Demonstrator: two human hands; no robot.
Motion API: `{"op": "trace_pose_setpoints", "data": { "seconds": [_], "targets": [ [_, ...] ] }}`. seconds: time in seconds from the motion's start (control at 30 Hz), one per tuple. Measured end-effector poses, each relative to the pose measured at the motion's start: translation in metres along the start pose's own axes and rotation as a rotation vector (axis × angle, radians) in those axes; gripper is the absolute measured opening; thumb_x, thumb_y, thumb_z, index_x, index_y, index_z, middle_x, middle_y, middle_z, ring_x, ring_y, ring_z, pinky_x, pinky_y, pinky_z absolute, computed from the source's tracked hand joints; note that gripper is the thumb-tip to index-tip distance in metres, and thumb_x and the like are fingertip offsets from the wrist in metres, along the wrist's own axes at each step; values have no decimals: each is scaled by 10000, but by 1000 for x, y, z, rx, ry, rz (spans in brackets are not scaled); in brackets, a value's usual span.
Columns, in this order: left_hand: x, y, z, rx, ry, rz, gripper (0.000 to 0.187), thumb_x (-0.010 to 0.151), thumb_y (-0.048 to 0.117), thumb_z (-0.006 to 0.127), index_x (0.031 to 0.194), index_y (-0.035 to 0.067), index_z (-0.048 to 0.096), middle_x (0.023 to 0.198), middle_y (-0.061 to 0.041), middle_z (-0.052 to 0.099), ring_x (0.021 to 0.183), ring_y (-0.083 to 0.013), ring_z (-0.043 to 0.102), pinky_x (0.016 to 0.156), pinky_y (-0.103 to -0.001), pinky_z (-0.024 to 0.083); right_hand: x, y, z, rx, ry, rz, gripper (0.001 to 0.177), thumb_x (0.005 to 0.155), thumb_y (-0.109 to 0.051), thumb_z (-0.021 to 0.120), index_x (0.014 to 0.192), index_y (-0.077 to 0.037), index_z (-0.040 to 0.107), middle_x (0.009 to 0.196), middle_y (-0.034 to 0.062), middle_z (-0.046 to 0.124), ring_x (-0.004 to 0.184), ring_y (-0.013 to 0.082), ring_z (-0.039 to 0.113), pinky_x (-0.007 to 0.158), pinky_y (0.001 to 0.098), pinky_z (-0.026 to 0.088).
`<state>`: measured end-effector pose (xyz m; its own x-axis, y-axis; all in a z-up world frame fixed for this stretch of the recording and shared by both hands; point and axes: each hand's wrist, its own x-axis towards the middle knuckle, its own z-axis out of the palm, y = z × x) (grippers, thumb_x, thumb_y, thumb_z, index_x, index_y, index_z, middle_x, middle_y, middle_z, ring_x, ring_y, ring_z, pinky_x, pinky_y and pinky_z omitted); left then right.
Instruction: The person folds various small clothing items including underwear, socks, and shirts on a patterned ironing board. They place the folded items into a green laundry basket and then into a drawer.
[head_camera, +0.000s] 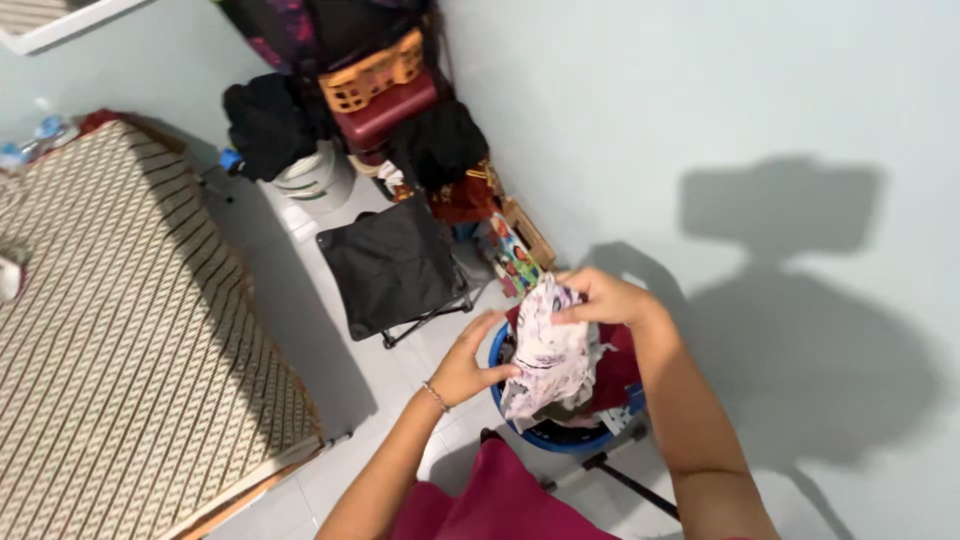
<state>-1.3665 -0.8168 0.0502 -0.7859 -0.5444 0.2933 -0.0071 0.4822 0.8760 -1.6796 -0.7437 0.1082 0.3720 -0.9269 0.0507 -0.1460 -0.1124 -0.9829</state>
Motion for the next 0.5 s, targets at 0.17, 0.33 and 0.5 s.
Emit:
{"op": "trace_pose_setpoints", "data": {
  "seconds": [0.17,0.33,0.5],
  "targets": [
    [-23,35,-50,-504,-26,-275,178,945,160,756,1053,39,684,1014,15,668,945,-88,584,879,-275,481,60,-86,34,400,241,-107,525,838,-139,811,1320,-32,631,1250,54,682,1146,137,627,1009,312,500],
    [-71,40,-151,-607,577,-307,89,1032,134,641,974,68,654,838,72,590,752,-33,497,689,-200,427,128,-122,52,248,107,38,494,762,-86,828,1219,-59,644,1126,-14,701,1048,78,632,924,276,520],
    [-138,57,-261,-556,945,-251,95,1026,154,615,976,74,619,840,64,590,739,-30,500,665,-203,428,219,-123,83,-109,-96,209,213,934,-141,771,1048,37,749,918,35,724,832,96,620,728,290,524]
  ]
}}
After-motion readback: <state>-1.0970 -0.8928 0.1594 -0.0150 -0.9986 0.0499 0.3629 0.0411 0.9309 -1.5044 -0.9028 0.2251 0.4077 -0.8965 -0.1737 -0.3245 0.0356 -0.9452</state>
